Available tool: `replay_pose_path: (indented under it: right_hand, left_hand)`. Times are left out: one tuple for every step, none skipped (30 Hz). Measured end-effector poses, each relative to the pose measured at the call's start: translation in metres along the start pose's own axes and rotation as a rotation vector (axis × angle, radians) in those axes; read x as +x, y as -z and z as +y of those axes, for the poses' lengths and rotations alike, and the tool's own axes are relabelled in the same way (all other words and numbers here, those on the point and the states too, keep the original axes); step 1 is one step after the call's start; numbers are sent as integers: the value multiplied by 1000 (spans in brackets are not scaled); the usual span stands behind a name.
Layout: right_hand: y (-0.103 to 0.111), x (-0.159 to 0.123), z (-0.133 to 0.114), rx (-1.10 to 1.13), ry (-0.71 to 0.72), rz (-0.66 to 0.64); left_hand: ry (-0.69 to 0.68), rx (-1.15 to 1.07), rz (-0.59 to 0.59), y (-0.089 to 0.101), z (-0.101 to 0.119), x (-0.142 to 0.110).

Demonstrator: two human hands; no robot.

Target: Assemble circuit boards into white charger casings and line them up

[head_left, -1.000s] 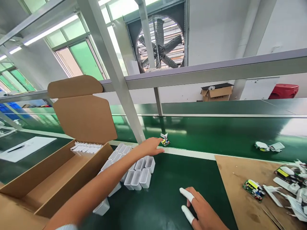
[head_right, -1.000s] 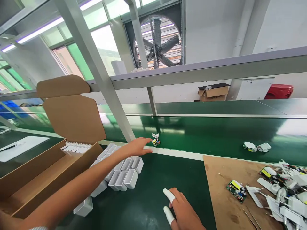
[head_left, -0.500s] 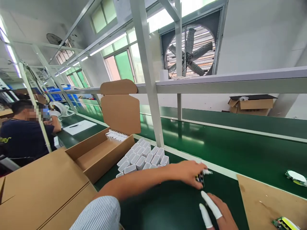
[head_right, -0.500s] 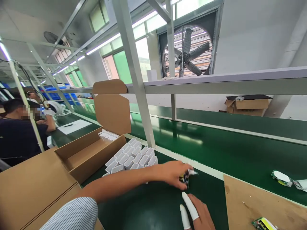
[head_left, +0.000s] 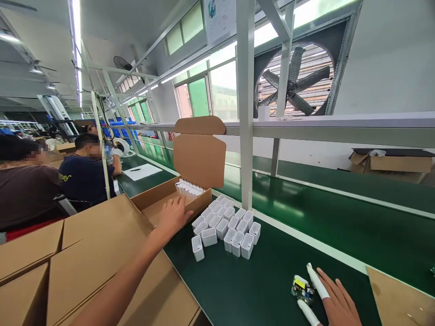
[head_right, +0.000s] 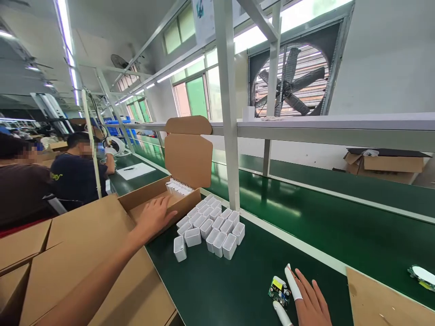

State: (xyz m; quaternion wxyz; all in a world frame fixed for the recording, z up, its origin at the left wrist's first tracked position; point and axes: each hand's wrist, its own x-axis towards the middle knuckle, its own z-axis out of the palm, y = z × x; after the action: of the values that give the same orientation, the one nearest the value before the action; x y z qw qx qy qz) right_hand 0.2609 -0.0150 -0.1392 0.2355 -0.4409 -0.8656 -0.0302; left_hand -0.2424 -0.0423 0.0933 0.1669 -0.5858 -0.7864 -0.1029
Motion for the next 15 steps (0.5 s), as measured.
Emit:
replay_pose_path:
  right_hand:
    - [0,2,0,-12,-5,-21]
    - [0,3,0,-20,-8,-36]
    - [0,4,-1,-24,-6,-46]
    - [0,4,-2,-24,-2,-46]
    - [0,4,-3,-25,2,-37]
    - [1,3,-4,-29,5,-27]
    - [2,1,-4,-40,5,-18]
    - [3,-1,-5,-60,0,-11]
    - [7,-2,-5,-89,-2,-6]
    - [11,-3,-6,-119,4,-4]
    - [17,-2,-7,-146,20,-5]
    - [23,1,-8,-166,39,-4]
    - [31,4,-10,-173,59,-4]
    - [39,9,-13,-166,79,-10]
    - [46,14,-16,-145,99,-17]
  left_hand:
    - [61,21,-22,-4,-22,-6]
    - [98,31,-56,-9,-39,-13]
    - [122,33,-89,-14,-54,-19]
    - [132,28,-118,-19,-64,-24]
    - [134,20,-139,-24,-72,-27]
    - [134,12,-150,-28,-76,-29]
    - [132,3,-152,-30,-79,-29]
    - [132,-5,-144,-32,-78,-29]
    - [131,-11,-126,-32,-76,-29]
    - [131,-14,-98,-31,-72,-28]
    - [121,-26,-59,-29,-66,-29]
    - [93,-57,-24,-26,-59,-31]
    - [44,-109,-14,-24,-50,-34]
    - [-23,-173,-39,-23,-40,-38]
    - [-99,-234,-94,-23,-31,-44]
